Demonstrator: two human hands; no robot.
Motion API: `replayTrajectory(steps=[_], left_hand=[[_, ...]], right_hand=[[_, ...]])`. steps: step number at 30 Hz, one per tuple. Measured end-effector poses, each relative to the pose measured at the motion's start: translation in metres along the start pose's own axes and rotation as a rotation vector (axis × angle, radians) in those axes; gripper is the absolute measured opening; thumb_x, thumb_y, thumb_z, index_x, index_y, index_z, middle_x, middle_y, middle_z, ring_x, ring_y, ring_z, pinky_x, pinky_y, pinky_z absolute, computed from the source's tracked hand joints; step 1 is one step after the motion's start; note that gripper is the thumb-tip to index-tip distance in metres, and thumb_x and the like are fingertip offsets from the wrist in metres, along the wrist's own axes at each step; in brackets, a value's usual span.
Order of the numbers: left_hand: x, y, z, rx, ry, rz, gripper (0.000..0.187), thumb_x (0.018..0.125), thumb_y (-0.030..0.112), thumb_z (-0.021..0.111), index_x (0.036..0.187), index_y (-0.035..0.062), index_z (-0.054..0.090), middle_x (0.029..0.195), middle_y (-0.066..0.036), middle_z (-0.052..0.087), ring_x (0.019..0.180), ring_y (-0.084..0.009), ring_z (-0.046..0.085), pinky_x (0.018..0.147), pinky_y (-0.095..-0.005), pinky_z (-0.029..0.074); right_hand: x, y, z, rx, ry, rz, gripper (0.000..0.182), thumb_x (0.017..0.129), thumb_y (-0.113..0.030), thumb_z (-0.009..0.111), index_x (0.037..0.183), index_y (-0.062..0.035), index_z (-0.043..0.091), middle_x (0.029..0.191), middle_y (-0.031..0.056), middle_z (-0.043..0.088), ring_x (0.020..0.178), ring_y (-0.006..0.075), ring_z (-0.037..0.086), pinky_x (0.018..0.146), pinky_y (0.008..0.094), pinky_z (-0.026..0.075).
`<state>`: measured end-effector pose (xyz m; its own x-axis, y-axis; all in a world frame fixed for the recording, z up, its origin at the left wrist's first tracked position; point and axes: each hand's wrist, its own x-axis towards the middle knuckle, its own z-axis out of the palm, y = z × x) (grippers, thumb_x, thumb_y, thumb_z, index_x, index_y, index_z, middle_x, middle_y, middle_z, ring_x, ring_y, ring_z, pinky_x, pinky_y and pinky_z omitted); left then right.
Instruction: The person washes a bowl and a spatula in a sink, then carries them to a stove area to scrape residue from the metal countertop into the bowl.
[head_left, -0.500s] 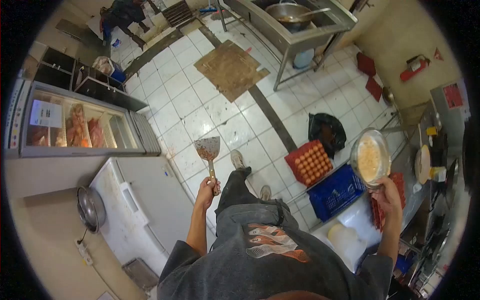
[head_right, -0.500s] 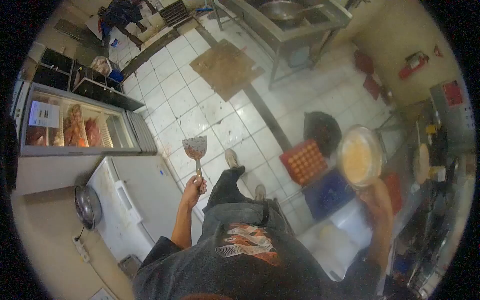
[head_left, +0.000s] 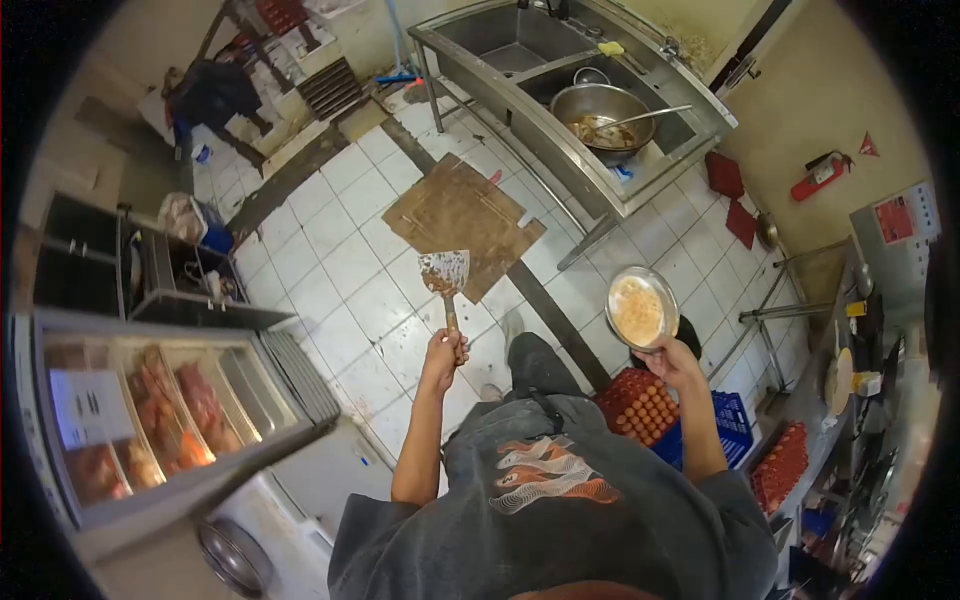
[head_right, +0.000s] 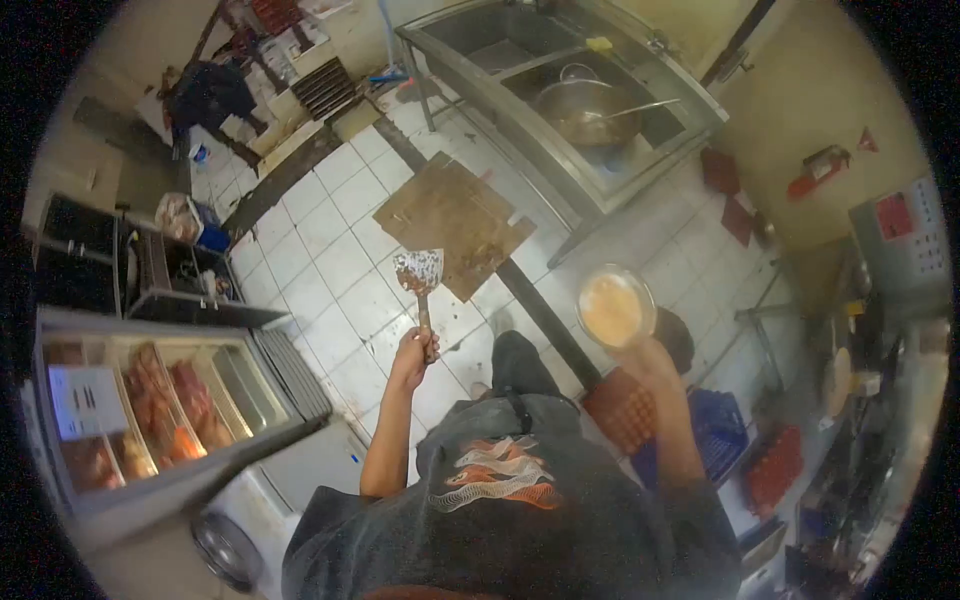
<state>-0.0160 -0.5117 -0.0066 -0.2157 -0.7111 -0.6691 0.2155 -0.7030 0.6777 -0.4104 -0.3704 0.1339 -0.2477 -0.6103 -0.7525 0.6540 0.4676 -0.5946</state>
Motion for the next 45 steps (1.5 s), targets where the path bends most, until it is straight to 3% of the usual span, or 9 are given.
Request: replayTrajectory(steps=[11, 14, 17, 20, 26, 31, 38, 40, 45], left_hand=[[0.148, 0.191, 0.004, 0.024, 0.116, -0.083, 0.015, 0.094, 0.020, 0.048, 0.091, 0.0044, 0.047, 0.077, -0.005, 0.054, 0.062, -0.0134, 0.051, 0.055, -0.0268, 0.046], [0.176, 0.242, 0.006, 0.005, 0.162, -0.065, 0.014, 0.094, 0.018, 0.047, 0.092, 0.0042, 0.048, 0.077, -0.005, 0.054, 0.063, -0.0129, 0.051, 0.056, -0.0279, 0.046], [0.221, 0.291, 0.010, -0.018, 0.217, -0.040, 0.013, 0.094, 0.018, 0.047, 0.091, 0.0046, 0.048, 0.077, -0.005, 0.055, 0.063, -0.0126, 0.051, 0.055, -0.0276, 0.046], [0.268, 0.346, 0.023, -0.002, 0.253, -0.009, 0.012, 0.094, 0.017, 0.047, 0.091, 0.0050, 0.049, 0.078, -0.005, 0.055, 0.063, -0.0124, 0.051, 0.055, -0.0272, 0.045], [0.402, 0.463, 0.043, 0.053, 0.098, 0.036, 0.011, 0.093, 0.017, 0.049, 0.092, 0.0055, 0.049, 0.076, -0.004, 0.056, 0.061, -0.0109, 0.052, 0.053, -0.0247, 0.045], [0.498, 0.568, 0.077, 0.231, 0.004, 0.061, 0.008, 0.093, 0.014, 0.047, 0.092, 0.0059, 0.049, 0.076, -0.004, 0.056, 0.062, -0.0103, 0.052, 0.055, -0.0246, 0.045], [0.593, 0.670, 0.139, 0.363, -0.103, 0.022, 0.009, 0.093, 0.016, 0.048, 0.092, 0.0064, 0.050, 0.075, -0.003, 0.056, 0.062, -0.0100, 0.052, 0.057, -0.0249, 0.045], [0.603, 0.685, 0.160, 0.379, -0.110, 0.028, 0.014, 0.093, 0.019, 0.051, 0.094, 0.0049, 0.048, 0.075, -0.003, 0.054, 0.062, -0.0108, 0.050, 0.055, -0.0241, 0.043], [0.643, 0.693, 0.192, 0.391, -0.084, -0.056, 0.010, 0.093, 0.015, 0.048, 0.093, 0.0055, 0.048, 0.076, -0.004, 0.055, 0.064, -0.0103, 0.051, 0.056, -0.0242, 0.045]], right_hand=[[0.290, -0.097, 0.159, 0.072, 0.100, 0.067, 0.033, 0.080, -0.001, 0.041, 0.113, 0.0061, 0.042, 0.093, 0.0189, 0.060, 0.077, 0.0260, 0.066, 0.033, 0.0207, 0.039], [0.333, -0.156, 0.234, 0.168, 0.032, -0.070, 0.036, 0.080, 0.001, 0.040, 0.115, 0.0057, 0.042, 0.095, 0.0181, 0.060, 0.078, 0.0248, 0.066, 0.041, 0.0208, 0.047], [0.450, -0.170, 0.244, 0.177, -0.031, -0.179, 0.040, 0.077, 0.005, 0.040, 0.117, 0.0053, 0.041, 0.101, 0.0170, 0.058, 0.085, 0.0240, 0.065, 0.057, 0.0254, 0.056], [0.503, -0.244, 0.307, 0.132, 0.144, -0.203, 0.042, 0.076, 0.006, 0.041, 0.119, 0.0045, 0.041, 0.107, 0.0155, 0.057, 0.091, 0.0241, 0.063, 0.072, 0.0328, 0.058], [0.684, -0.357, 0.365, -0.460, 0.639, -0.485, 0.038, 0.080, -0.002, 0.043, 0.117, 0.0080, 0.042, 0.100, 0.0193, 0.059, 0.088, 0.0292, 0.062, 0.069, 0.0363, 0.058], [0.696, -0.462, 0.444, -0.888, 1.118, -0.737, 0.051, 0.083, -0.017, 0.049, 0.126, 0.0064, 0.037, 0.088, 0.0331, 0.059, 0.078, 0.0473, 0.059, 0.072, 0.0508, 0.046], [0.722, -0.558, 0.473, -0.900, 1.140, -0.801, 0.067, 0.080, -0.014, 0.051, 0.140, -0.0077, 0.021, 0.074, 0.0287, 0.059, 0.070, 0.0444, 0.059, 0.065, 0.0511, 0.043], [0.738, -0.557, 0.461, -0.938, 1.155, -1.004, 0.072, 0.077, -0.010, 0.052, 0.142, -0.0111, 0.021, 0.076, 0.0283, 0.059, 0.069, 0.0429, 0.059, 0.064, 0.0496, 0.043], [0.770, -0.576, 0.460, -0.848, 1.114, -0.947, 0.070, 0.077, -0.004, 0.052, 0.141, -0.0053, 0.021, 0.089, 0.0272, 0.060, 0.077, 0.0411, 0.060, 0.069, 0.0447, 0.046]])
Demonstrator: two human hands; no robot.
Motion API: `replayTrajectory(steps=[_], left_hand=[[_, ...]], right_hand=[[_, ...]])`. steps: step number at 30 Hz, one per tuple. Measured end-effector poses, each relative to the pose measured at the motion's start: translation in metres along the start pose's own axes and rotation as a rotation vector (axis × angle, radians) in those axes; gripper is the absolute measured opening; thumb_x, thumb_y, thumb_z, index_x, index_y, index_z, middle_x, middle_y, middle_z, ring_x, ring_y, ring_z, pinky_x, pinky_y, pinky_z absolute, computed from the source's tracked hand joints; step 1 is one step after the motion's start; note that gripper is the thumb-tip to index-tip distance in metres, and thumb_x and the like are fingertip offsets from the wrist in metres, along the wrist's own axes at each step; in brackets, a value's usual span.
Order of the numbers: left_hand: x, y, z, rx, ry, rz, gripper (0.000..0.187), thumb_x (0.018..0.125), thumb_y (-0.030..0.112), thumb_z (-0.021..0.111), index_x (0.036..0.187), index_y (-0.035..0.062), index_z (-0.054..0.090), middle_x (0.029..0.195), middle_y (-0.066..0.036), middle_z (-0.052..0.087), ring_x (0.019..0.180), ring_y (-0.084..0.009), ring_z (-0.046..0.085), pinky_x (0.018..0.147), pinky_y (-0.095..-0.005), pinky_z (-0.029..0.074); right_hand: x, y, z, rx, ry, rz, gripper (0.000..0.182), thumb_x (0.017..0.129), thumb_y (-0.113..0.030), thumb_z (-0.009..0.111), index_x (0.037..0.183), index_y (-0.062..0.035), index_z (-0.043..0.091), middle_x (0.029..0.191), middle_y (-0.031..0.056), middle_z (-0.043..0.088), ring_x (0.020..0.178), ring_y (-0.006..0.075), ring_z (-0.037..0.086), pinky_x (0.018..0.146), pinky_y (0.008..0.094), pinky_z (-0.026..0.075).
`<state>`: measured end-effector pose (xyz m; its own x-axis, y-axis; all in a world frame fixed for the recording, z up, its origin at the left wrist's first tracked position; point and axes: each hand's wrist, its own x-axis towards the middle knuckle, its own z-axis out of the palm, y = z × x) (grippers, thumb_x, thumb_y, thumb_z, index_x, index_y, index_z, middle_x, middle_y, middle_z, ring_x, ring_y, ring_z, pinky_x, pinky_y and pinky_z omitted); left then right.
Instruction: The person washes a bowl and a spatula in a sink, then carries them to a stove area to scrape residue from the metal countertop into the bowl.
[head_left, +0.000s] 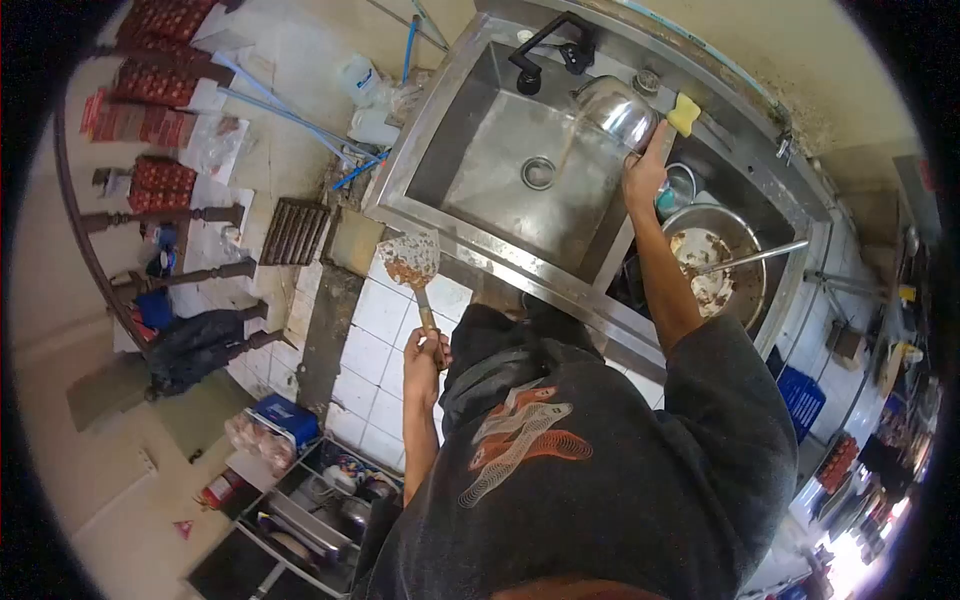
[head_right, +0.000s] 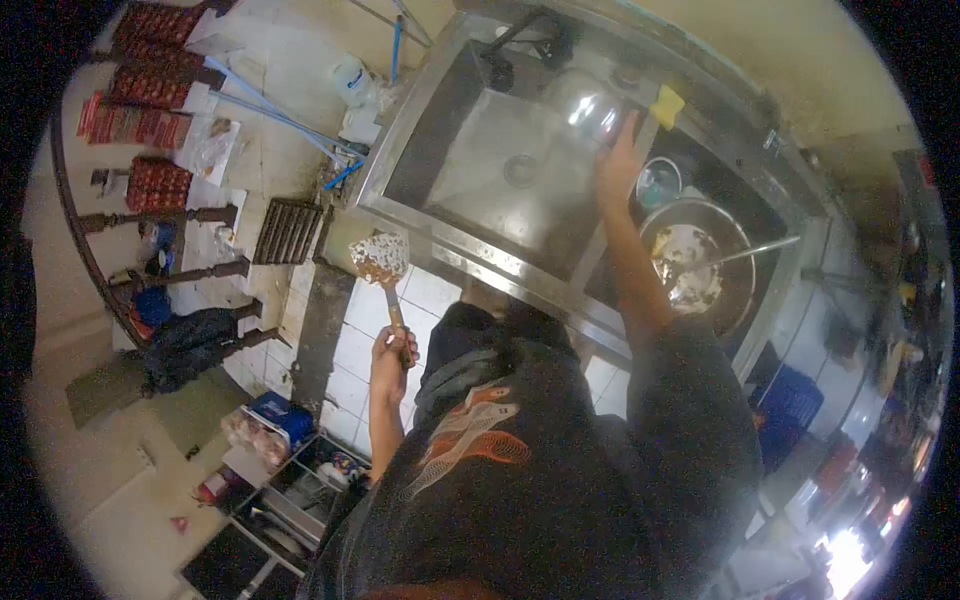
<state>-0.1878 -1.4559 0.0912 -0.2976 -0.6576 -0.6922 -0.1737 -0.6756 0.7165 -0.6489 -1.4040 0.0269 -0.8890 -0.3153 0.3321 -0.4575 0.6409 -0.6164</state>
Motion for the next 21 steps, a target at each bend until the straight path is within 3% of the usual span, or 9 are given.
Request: replayTrajectory(steps=[1, 3, 7, 10, 13, 17, 19, 21], left_hand=[[0.009, 0.003, 0.005, -0.014, -0.015, -0.004, 0.008, 0.093, 0.014, 0.048, 0.093, 0.0057, 0.048, 0.076, -0.004, 0.056, 0.063, -0.0102, 0.051, 0.055, -0.0243, 0.045], [0.023, 0.017, 0.018, 0.013, -0.027, -0.049, 0.007, 0.094, 0.013, 0.047, 0.093, 0.0056, 0.048, 0.076, -0.004, 0.056, 0.063, -0.0099, 0.051, 0.055, -0.0242, 0.045], [0.052, 0.051, 0.039, 0.119, -0.084, -0.124, 0.008, 0.093, 0.015, 0.048, 0.093, 0.0071, 0.050, 0.076, -0.003, 0.057, 0.062, -0.0093, 0.051, 0.056, -0.0228, 0.044], [0.083, 0.068, 0.048, 0.222, -0.185, -0.115, 0.011, 0.094, 0.019, 0.048, 0.093, 0.0081, 0.050, 0.077, -0.002, 0.055, 0.063, -0.0087, 0.050, 0.056, -0.0219, 0.043], [0.125, 0.084, 0.056, 0.288, -0.228, -0.150, 0.013, 0.093, 0.021, 0.050, 0.091, 0.0079, 0.051, 0.077, -0.002, 0.055, 0.066, -0.0102, 0.050, 0.060, -0.0238, 0.043], [0.184, 0.096, 0.065, 0.308, -0.297, -0.200, 0.013, 0.093, 0.021, 0.049, 0.092, 0.0077, 0.050, 0.077, -0.001, 0.054, 0.066, -0.0091, 0.049, 0.060, -0.0227, 0.042], [0.214, 0.094, 0.067, 0.344, -0.342, -0.242, 0.013, 0.094, 0.020, 0.049, 0.093, 0.0075, 0.050, 0.077, -0.001, 0.054, 0.067, -0.0090, 0.050, 0.059, -0.0224, 0.042], [0.245, 0.096, 0.072, 0.350, -0.387, -0.267, 0.012, 0.094, 0.020, 0.048, 0.094, 0.0073, 0.049, 0.078, -0.001, 0.053, 0.066, -0.0091, 0.050, 0.059, -0.0224, 0.042]], right_hand=[[-0.003, 0.006, 0.014, -0.021, 0.080, -0.001, 0.069, 0.078, -0.005, 0.051, 0.141, -0.0050, 0.022, 0.087, 0.0262, 0.060, 0.074, 0.0404, 0.059, 0.067, 0.0447, 0.045], [-0.015, 0.007, 0.037, 0.101, 0.107, 0.194, 0.066, 0.078, -0.008, 0.048, 0.140, -0.0054, 0.024, 0.088, 0.0259, 0.060, 0.075, 0.0419, 0.059, 0.069, 0.0440, 0.045], [-0.050, 0.042, 0.115, 0.263, -0.263, 0.762, 0.047, 0.083, -0.013, 0.045, 0.128, -0.0001, 0.039, 0.092, 0.0272, 0.061, 0.070, 0.0281, 0.065, 0.058, 0.0382, 0.053], [-0.069, 0.054, 0.174, 0.617, -0.561, 1.212, 0.039, 0.086, -0.015, 0.043, 0.121, 0.0026, 0.044, 0.090, 0.0225, 0.062, 0.068, 0.0228, 0.066, 0.053, 0.0329, 0.055], [-0.117, 0.091, 0.275, 0.854, -0.703, 1.237, 0.035, 0.088, -0.018, 0.041, 0.115, 0.0037, 0.047, 0.090, 0.0182, 0.062, 0.068, 0.0220, 0.065, 0.053, 0.0295, 0.055], [-0.153, 0.094, 0.368, 0.957, -0.760, 0.911, 0.032, 0.091, -0.023, 0.042, 0.110, 0.0006, 0.052, 0.096, 0.0153, 0.061, 0.071, 0.0210, 0.064, 0.053, 0.0292, 0.054], [-0.155, 0.090, 0.387, 0.907, -0.771, 0.969, 0.032, 0.090, -0.026, 0.044, 0.109, -0.0015, 0.053, 0.100, 0.0138, 0.061, 0.075, 0.0203, 0.063, 0.057, 0.0310, 0.054], [-0.137, 0.076, 0.399, 0.894, -0.758, 1.295, 0.032, 0.090, -0.029, 0.048, 0.109, -0.0037, 0.053, 0.104, 0.0125, 0.060, 0.080, 0.0197, 0.062, 0.063, 0.0340, 0.054]])
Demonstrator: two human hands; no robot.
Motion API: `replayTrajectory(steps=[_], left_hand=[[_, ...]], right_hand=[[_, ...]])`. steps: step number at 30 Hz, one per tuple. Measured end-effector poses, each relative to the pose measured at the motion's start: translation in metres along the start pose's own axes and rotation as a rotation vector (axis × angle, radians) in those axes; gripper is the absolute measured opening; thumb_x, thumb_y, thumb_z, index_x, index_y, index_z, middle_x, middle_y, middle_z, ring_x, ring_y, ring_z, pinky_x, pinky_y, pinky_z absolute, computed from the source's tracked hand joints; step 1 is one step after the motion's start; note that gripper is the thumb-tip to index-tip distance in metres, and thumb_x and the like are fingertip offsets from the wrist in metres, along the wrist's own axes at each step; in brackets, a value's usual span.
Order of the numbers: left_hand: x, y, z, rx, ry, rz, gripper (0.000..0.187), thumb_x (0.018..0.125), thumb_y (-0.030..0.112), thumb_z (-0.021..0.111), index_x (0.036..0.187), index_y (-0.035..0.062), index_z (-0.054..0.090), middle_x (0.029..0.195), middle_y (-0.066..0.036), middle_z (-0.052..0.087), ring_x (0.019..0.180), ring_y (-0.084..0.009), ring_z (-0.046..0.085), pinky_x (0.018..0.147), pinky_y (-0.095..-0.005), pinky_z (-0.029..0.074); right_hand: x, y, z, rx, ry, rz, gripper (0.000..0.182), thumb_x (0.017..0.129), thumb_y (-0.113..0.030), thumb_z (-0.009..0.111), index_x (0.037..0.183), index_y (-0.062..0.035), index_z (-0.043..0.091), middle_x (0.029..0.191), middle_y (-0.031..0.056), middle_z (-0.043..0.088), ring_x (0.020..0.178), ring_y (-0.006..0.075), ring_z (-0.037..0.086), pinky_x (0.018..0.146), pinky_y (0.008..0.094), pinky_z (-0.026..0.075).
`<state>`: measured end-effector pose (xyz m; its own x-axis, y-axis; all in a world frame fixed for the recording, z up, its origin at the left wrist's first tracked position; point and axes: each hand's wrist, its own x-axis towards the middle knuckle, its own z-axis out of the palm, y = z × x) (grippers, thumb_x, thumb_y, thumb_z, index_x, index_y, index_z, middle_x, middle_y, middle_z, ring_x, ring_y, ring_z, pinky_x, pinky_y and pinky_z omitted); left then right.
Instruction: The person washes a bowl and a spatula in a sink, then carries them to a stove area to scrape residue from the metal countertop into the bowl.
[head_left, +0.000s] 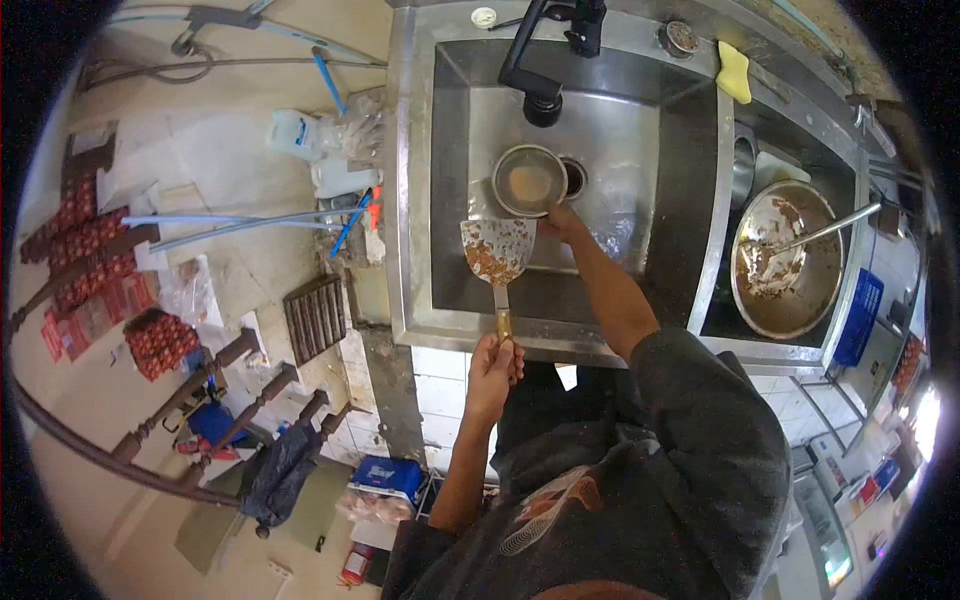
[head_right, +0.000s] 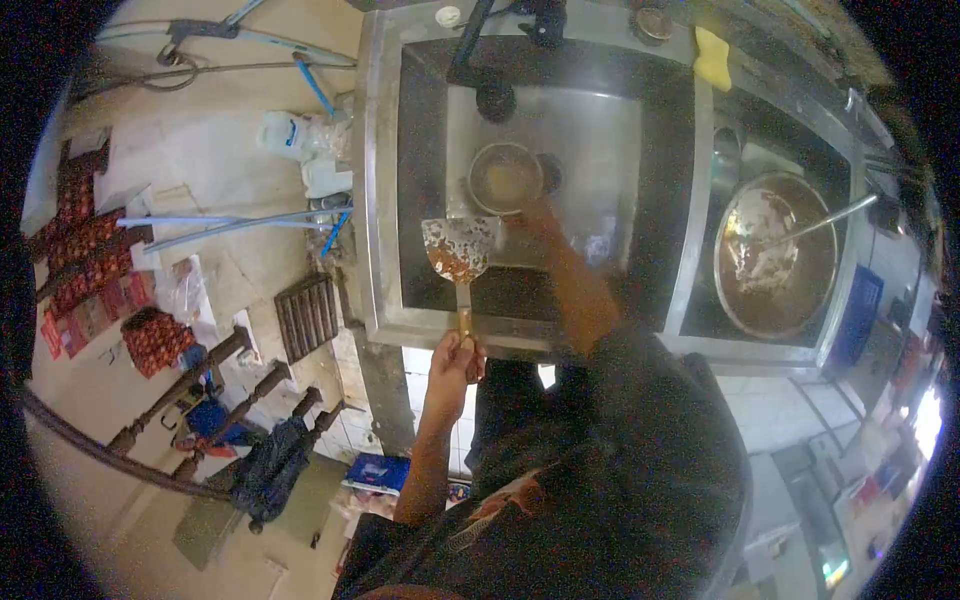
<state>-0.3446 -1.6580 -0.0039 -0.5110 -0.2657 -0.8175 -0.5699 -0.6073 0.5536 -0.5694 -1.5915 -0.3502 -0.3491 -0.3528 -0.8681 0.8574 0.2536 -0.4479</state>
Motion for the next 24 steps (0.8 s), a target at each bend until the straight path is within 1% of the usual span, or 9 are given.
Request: replayTrajectory(steps=[3, 5, 8, 13, 16, 19, 22, 23, 24], left_hand=[[0.037, 0.007, -0.008, -0.040, -0.065, 0.013, 0.011, 0.095, 0.017, 0.045, 0.094, 0.0068, 0.048, 0.076, -0.002, 0.054, 0.063, -0.0089, 0.049, 0.056, -0.0225, 0.041], [0.060, 0.007, -0.012, -0.027, -0.059, -0.045, 0.011, 0.095, 0.017, 0.045, 0.093, 0.0062, 0.048, 0.076, -0.002, 0.054, 0.062, -0.0092, 0.049, 0.056, -0.0231, 0.042], [0.091, 0.013, -0.012, -0.027, -0.114, -0.071, 0.012, 0.094, 0.017, 0.046, 0.091, 0.0053, 0.048, 0.076, -0.003, 0.054, 0.062, -0.0099, 0.050, 0.055, -0.0245, 0.043], [0.156, 0.009, -0.002, 0.013, -0.220, -0.064, 0.013, 0.093, 0.017, 0.047, 0.089, 0.0044, 0.048, 0.075, -0.005, 0.055, 0.061, -0.0111, 0.051, 0.053, -0.0269, 0.044], [0.184, 0.021, 0.014, 0.015, -0.284, -0.069, 0.012, 0.093, 0.017, 0.048, 0.089, 0.0052, 0.048, 0.075, -0.005, 0.055, 0.060, -0.0121, 0.052, 0.053, -0.0273, 0.044], [0.204, 0.031, 0.032, 0.008, -0.328, -0.081, 0.009, 0.093, 0.016, 0.047, 0.089, 0.0072, 0.049, 0.075, -0.004, 0.055, 0.063, -0.0137, 0.053, 0.056, -0.0281, 0.045], [0.229, 0.035, 0.055, -0.088, -0.336, -0.090, 0.009, 0.092, 0.015, 0.047, 0.092, 0.0066, 0.049, 0.076, -0.005, 0.056, 0.063, -0.0140, 0.054, 0.055, -0.0284, 0.046], [0.235, 0.034, 0.061, -0.127, -0.327, -0.099, 0.010, 0.092, 0.016, 0.048, 0.093, 0.0058, 0.049, 0.075, -0.005, 0.056, 0.061, -0.0140, 0.053, 0.054, -0.0284, 0.046], [0.239, 0.034, 0.066, -0.166, -0.317, -0.104, 0.012, 0.092, 0.017, 0.048, 0.094, 0.0050, 0.048, 0.074, -0.005, 0.056, 0.059, -0.0140, 0.053, 0.052, -0.0283, 0.046]], right_hand=[[-0.009, -0.018, 0.000, -0.735, 0.824, -0.354, 0.040, 0.089, -0.034, 0.050, 0.115, -0.0037, 0.052, 0.102, 0.0133, 0.060, 0.083, 0.0192, 0.059, 0.074, 0.0333, 0.048], [-0.040, -0.063, -0.007, -0.721, 1.091, -0.701, 0.044, 0.091, -0.036, 0.049, 0.120, -0.0031, 0.051, 0.100, 0.0138, 0.060, 0.081, 0.0186, 0.057, 0.074, 0.0313, 0.046], [-0.133, -0.205, -0.002, -0.379, 0.816, -1.251, 0.044, 0.095, -0.036, 0.041, 0.122, -0.0026, 0.051, 0.087, 0.0127, 0.060, 0.069, 0.0154, 0.053, 0.063, 0.0277, 0.043], [-0.165, -0.291, 0.018, -0.394, 0.336, -1.025, 0.053, 0.098, -0.044, 0.027, 0.118, -0.0032, 0.055, 0.066, 0.0055, 0.055, 0.058, 0.0109, 0.046, 0.058, 0.0252, 0.039], [-0.168, -0.294, 0.010, -0.655, 0.456, -0.980, 0.055, 0.098, -0.044, 0.025, 0.116, -0.0022, 0.056, 0.066, 0.0048, 0.054, 0.060, 0.0106, 0.047, 0.060, 0.0253, 0.040], [-0.182, -0.283, 0.011, -0.678, 0.348, -1.067, 0.053, 0.098, -0.042, 0.027, 0.116, -0.0008, 0.056, 0.069, 0.0046, 0.056, 0.063, 0.0117, 0.050, 0.064, 0.0253, 0.041], [-0.149, -0.241, -0.009, -0.562, 0.638, -1.360, 0.052, 0.097, -0.043, 0.032, 0.117, -0.0005, 0.055, 0.077, 0.0060, 0.057, 0.069, 0.0120, 0.051, 0.065, 0.0252, 0.041], [-0.138, -0.210, -0.012, -0.472, 0.822, -1.197, 0.052, 0.095, -0.046, 0.035, 0.114, -0.0014, 0.055, 0.081, 0.0058, 0.056, 0.071, 0.0124, 0.051, 0.066, 0.0261, 0.042], [-0.133, -0.177, -0.014, -0.312, 0.752, -0.958, 0.052, 0.094, -0.048, 0.036, 0.111, -0.0026, 0.056, 0.084, 0.0056, 0.056, 0.073, 0.0129, 0.051, 0.067, 0.0271, 0.042]])
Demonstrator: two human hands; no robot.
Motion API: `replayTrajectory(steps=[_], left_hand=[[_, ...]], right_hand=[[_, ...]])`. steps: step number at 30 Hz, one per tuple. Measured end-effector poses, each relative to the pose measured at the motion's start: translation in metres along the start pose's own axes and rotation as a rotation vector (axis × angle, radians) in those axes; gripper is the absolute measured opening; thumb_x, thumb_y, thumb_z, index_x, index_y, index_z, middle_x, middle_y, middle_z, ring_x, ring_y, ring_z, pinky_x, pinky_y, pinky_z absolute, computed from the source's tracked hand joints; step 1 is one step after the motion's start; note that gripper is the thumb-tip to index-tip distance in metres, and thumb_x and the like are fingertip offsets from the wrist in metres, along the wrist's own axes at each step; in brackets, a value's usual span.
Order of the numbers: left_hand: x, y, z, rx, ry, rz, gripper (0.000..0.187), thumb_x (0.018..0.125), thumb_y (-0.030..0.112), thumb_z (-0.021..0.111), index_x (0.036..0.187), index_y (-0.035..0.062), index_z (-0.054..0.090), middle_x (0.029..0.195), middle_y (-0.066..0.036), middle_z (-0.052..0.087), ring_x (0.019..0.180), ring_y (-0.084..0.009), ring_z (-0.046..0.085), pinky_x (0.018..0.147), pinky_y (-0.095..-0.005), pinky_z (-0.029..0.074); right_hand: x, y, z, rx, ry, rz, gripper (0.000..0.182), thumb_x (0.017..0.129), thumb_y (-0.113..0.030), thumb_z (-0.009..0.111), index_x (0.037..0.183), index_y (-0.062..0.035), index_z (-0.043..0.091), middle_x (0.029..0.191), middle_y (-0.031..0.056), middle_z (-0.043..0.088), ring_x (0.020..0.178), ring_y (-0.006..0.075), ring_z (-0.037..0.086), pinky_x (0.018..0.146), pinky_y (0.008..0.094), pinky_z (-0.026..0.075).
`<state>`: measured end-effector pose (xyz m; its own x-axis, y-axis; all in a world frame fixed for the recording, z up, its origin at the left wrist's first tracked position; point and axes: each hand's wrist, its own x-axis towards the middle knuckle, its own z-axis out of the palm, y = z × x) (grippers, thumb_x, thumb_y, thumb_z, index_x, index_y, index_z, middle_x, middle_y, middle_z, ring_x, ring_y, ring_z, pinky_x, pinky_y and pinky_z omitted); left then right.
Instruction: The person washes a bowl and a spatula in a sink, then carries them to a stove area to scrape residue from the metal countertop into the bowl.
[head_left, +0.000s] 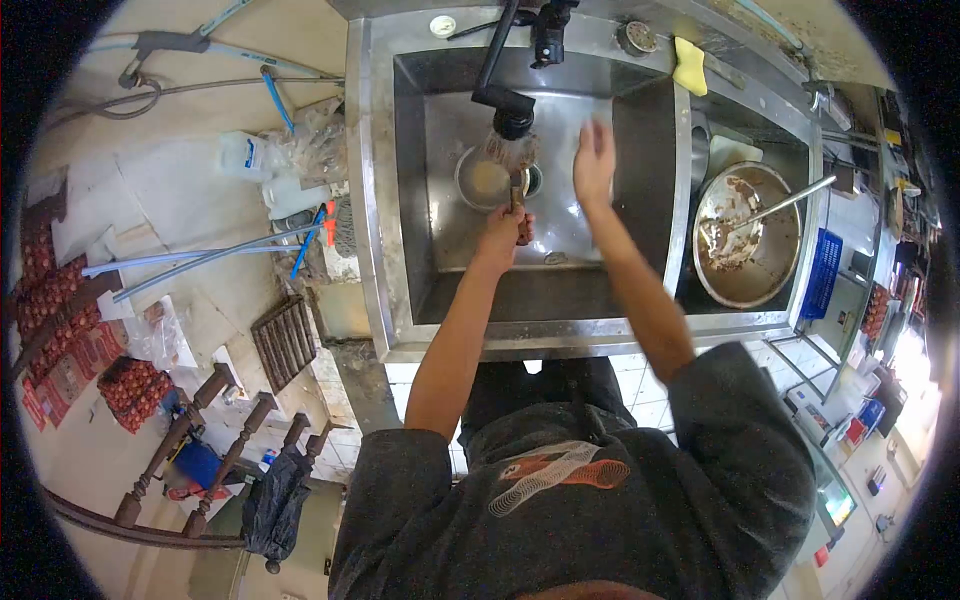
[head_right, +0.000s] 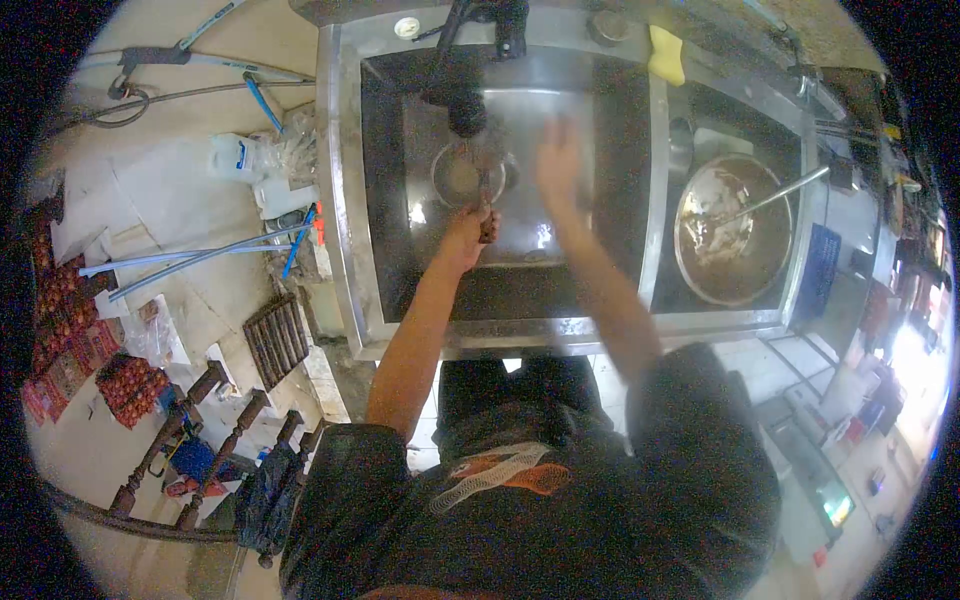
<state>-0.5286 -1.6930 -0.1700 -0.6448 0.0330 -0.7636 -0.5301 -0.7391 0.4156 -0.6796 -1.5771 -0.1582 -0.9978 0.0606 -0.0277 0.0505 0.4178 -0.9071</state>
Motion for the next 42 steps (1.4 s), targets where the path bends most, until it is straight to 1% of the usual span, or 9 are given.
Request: replayTrajectory(steps=[4, 7, 13, 16, 20, 28, 34, 35, 42], left_hand=[[0.005, 0.004, 0.015, -0.153, -0.039, -0.078, 0.010, 0.093, 0.014, 0.046, 0.099, 0.0082, 0.052, 0.080, -0.005, 0.058, 0.067, -0.0139, 0.055, 0.059, -0.0280, 0.047], [0.014, -0.017, 0.016, -0.124, 0.016, -0.062, 0.009, 0.092, 0.014, 0.047, 0.097, 0.0068, 0.050, 0.080, -0.006, 0.057, 0.067, -0.0145, 0.055, 0.058, -0.0275, 0.047], [0.021, -0.018, 0.006, -0.137, 0.110, -0.073, 0.012, 0.094, 0.017, 0.046, 0.092, 0.0054, 0.045, 0.076, -0.005, 0.053, 0.060, -0.0135, 0.051, 0.051, -0.0269, 0.044], [0.019, -0.022, 0.004, -0.076, 0.060, -0.008, 0.012, 0.094, 0.017, 0.047, 0.090, 0.0057, 0.046, 0.075, -0.004, 0.054, 0.059, -0.0120, 0.051, 0.051, -0.0265, 0.045], [0.015, -0.017, 0.020, 0.067, 0.093, 0.022, 0.010, 0.094, 0.015, 0.046, 0.090, 0.0058, 0.046, 0.072, -0.003, 0.053, 0.057, -0.0107, 0.050, 0.049, -0.0254, 0.043], [0.031, -0.029, 0.024, 0.297, 0.260, 0.052, 0.014, 0.094, 0.019, 0.045, 0.091, 0.0058, 0.045, 0.068, -0.001, 0.049, 0.053, -0.0088, 0.046, 0.045, -0.0246, 0.039], [0.079, -0.059, -0.014, 0.723, 0.359, 0.305, 0.029, 0.093, 0.024, 0.042, 0.096, -0.0030, 0.050, 0.072, -0.011, 0.054, 0.060, -0.0159, 0.053, 0.049, -0.0322, 0.041], [0.085, -0.064, -0.018, 0.831, 0.386, 0.327, 0.032, 0.093, 0.025, 0.040, 0.096, -0.0053, 0.050, 0.073, -0.014, 0.055, 0.061, -0.0176, 0.055, 0.050, -0.0342, 0.042], [0.025, -0.001, 0.037, 0.572, 0.270, 0.135, 0.028, 0.093, 0.022, 0.041, 0.097, -0.0036, 0.051, 0.072, -0.012, 0.054, 0.057, -0.0177, 0.053, 0.049, -0.0329, 0.041]], right_hand=[[-0.081, -0.004, -0.020, 0.430, -0.543, 1.028, 0.051, 0.090, -0.055, 0.040, 0.100, -0.0079, 0.056, 0.081, 0.0029, 0.054, 0.077, 0.0147, 0.052, 0.072, 0.0296, 0.044], [-0.101, 0.004, -0.025, 0.548, -0.449, 1.087, 0.050, 0.090, -0.053, 0.044, 0.097, -0.0056, 0.058, 0.077, 0.0039, 0.055, 0.078, 0.0137, 0.053, 0.072, 0.0301, 0.044], [0.040, 0.010, -0.100, -0.309, 0.214, -0.226, 0.013, 0.085, -0.014, 0.057, 0.086, -0.0007, 0.057, 0.077, 0.0106, 0.060, 0.077, 0.0217, 0.058, 0.072, 0.0332, 0.046], [0.154, 0.014, -0.134, -0.820, 0.457, -0.336, 0.044, 0.085, -0.043, 0.051, 0.105, -0.0040, 0.055, 0.101, 0.0256, 0.053, 0.095, 0.0412, 0.049, 0.082, 0.0490, 0.038], [0.205, 0.031, -0.134, -1.208, 0.332, -0.329, 0.052, 0.084, -0.055, 0.045, 0.104, -0.0084, 0.053, 0.106, 0.0247, 0.052, 0.098, 0.0419, 0.046, 0.076, 0.0594, 0.032], [0.203, 0.022, -0.122, -1.068, 0.409, -0.246, 0.037, 0.083, -0.032, 0.048, 0.100, 0.0002, 0.055, 0.095, 0.0195, 0.063, 0.093, 0.0432, 0.054, 0.072, 0.0578, 0.039], [0.057, -0.003, -0.077, -0.454, -0.218, -0.044, 0.029, 0.090, -0.018, 0.044, 0.109, 0.0019, 0.053, 0.096, 0.0256, 0.058, 0.090, 0.0399, 0.055, 0.072, 0.0444, 0.045], [0.036, 0.045, -0.048, -0.562, -0.085, -0.554, 0.029, 0.086, -0.015, 0.050, 0.110, 0.0000, 0.052, 0.086, 0.0230, 0.059, 0.080, 0.0394, 0.055, 0.067, 0.0464, 0.044], [-0.006, 0.041, 0.009, -0.632, -0.500, -0.720, 0.025, 0.080, -0.018, 0.055, 0.104, -0.0194, 0.062, 0.098, 0.0026, 0.062, 0.093, 0.0269, 0.052, 0.076, 0.0432, 0.035]])
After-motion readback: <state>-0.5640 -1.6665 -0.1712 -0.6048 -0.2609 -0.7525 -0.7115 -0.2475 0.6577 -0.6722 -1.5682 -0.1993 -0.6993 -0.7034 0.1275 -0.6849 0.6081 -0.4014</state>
